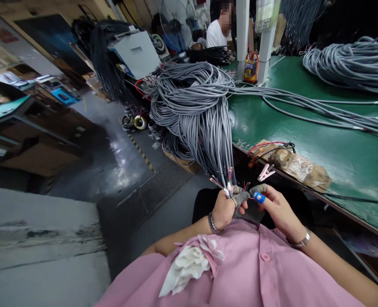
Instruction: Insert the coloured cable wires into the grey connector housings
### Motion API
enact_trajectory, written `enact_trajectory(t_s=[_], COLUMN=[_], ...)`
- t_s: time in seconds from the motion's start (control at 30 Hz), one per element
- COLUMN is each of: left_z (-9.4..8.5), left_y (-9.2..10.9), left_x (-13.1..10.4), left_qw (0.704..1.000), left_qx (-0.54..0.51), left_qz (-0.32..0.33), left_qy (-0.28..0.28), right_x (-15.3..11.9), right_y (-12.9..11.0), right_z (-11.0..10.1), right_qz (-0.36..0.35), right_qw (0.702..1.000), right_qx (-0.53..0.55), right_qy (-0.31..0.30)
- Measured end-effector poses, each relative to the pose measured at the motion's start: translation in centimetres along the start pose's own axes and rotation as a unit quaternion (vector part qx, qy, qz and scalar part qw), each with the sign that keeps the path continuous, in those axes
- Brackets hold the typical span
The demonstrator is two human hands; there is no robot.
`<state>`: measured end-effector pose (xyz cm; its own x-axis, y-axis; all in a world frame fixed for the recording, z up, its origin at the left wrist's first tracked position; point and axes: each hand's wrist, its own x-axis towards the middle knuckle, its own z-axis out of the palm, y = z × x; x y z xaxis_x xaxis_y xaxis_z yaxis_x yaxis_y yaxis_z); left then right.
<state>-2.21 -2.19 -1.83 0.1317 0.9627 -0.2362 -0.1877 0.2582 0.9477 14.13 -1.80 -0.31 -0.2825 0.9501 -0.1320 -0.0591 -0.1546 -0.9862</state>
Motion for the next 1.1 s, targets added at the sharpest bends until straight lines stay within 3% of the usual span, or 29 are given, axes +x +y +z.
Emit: enact_trajectory(t_s=[0.23, 0.73, 0.93, 1.1], left_z=[0.7, 0.7, 0.6, 0.7], left_y=[0.1, 1.1, 1.6, 1.7], left_x=[0.3, 1.1, 1.2, 0.9], left_qw=[0.998, 1.0, 0.999, 0.993], left_qx=[0.04, -0.001, -0.001, 0.044], left_qz=[-0.009, -0.02, -0.042, -0.061], left_qy=[-0.036, -0.019, -0.035, -0.088], right_x=[0.7, 1.2, 1.3, 1.8], right_y=[-0.9, 1.0, 0.8, -0.5], right_z=[0.5, 0.0, -1.3, -2.5], right_qz=[0.007, 0.012, 0.037, 0.069], right_qw=[0.999, 0.995, 0.995, 0.994], right_qx=[0.039, 0.08, 0.095, 0.065], right_qy=[0.005, 0.053, -0.002, -0.048])
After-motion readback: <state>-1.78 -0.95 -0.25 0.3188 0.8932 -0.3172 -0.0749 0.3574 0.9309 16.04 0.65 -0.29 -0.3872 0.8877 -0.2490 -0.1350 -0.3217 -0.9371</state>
